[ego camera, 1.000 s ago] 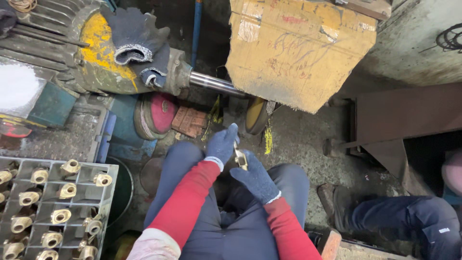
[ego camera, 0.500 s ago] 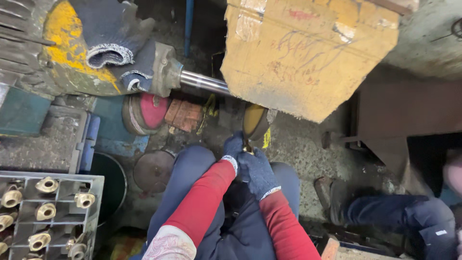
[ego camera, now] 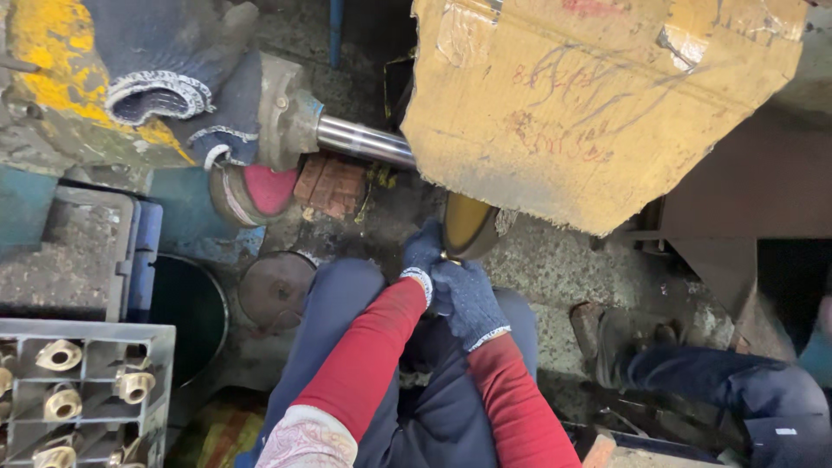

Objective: The person holds a metal component with gloved hands and presses it against a rotating polishing wheel, moving the part to polish different surfaces before placing it in a grid-like tray.

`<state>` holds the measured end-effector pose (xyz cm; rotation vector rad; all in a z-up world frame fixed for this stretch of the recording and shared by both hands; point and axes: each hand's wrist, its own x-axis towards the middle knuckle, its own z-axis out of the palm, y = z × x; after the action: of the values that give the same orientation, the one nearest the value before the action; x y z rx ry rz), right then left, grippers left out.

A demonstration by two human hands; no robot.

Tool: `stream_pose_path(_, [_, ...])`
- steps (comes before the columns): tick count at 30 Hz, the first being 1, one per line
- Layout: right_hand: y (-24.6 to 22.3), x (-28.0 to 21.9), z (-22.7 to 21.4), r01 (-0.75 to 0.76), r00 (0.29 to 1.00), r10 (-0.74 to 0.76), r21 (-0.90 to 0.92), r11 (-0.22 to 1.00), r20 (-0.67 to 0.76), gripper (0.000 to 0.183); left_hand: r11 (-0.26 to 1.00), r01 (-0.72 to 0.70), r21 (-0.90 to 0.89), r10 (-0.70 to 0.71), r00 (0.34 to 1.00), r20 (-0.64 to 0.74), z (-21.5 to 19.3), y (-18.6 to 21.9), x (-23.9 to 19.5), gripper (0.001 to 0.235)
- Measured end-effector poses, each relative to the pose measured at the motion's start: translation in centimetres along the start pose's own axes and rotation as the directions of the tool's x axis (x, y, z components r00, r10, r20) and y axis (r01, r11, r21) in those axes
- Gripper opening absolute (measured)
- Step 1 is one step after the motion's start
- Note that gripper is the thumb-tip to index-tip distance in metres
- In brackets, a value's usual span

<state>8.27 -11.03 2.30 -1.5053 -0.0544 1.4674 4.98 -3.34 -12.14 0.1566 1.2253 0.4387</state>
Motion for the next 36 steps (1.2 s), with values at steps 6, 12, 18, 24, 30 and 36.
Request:
stream_pose_path(6, [0.5, 1.5, -0.6, -0.031, 0.999, 0.031, 0.007, 0.999, -0.020, 0.006, 0.981, -0.097, 0.168, 0.115, 0.988, -0.103, -0.3, -0.9, 3.5, 0.061])
stream_pose_path(12, [1.2, 2.7, -1.5, -0.007, 1.000, 0.008, -0.037, 0.999, 0.016, 0.010, 0.974, -0.059, 0.218, 0.085, 0.990, -0.114, -0.3, -0.7, 4.8, 0.052])
stream_pose_path(18, [0.5, 2.6, -0.7, -0.028, 0.994, 0.029, -0.014, 1.000, 0.107, 0.010, 0.911, -0.053, 0.409, 0.136, 0.975, -0.177, -0.5, 1.3, 6.3, 0.055])
stream_pose_path(24, [0.3, -3.4, 1.4, 0.085, 0.965, -0.026, -0.219, 0.972, 0.260, 0.021, 0.710, -0.364, 0.602, 0.479, 0.877, -0.034, -5.2, 2.8, 0.9, 0.077])
stream_pose_path(30, [0.7, -11.2, 2.0, 0.498, 0.857, -0.342, -0.449, 0.742, 0.385, 0.049, 0.751, -0.613, 0.245, 0.517, 0.777, 0.360, -7.9, 7.0, -15.9, 0.049])
stream_pose_path(36, [2.6, -14.6, 1.2, 0.605, 0.778, -0.492, -0.258, 0.753, 0.390, 0.053, 0.584, -0.808, 0.077, 0.710, 0.554, 0.434, -9.9, 6.4, -25.0, 0.044])
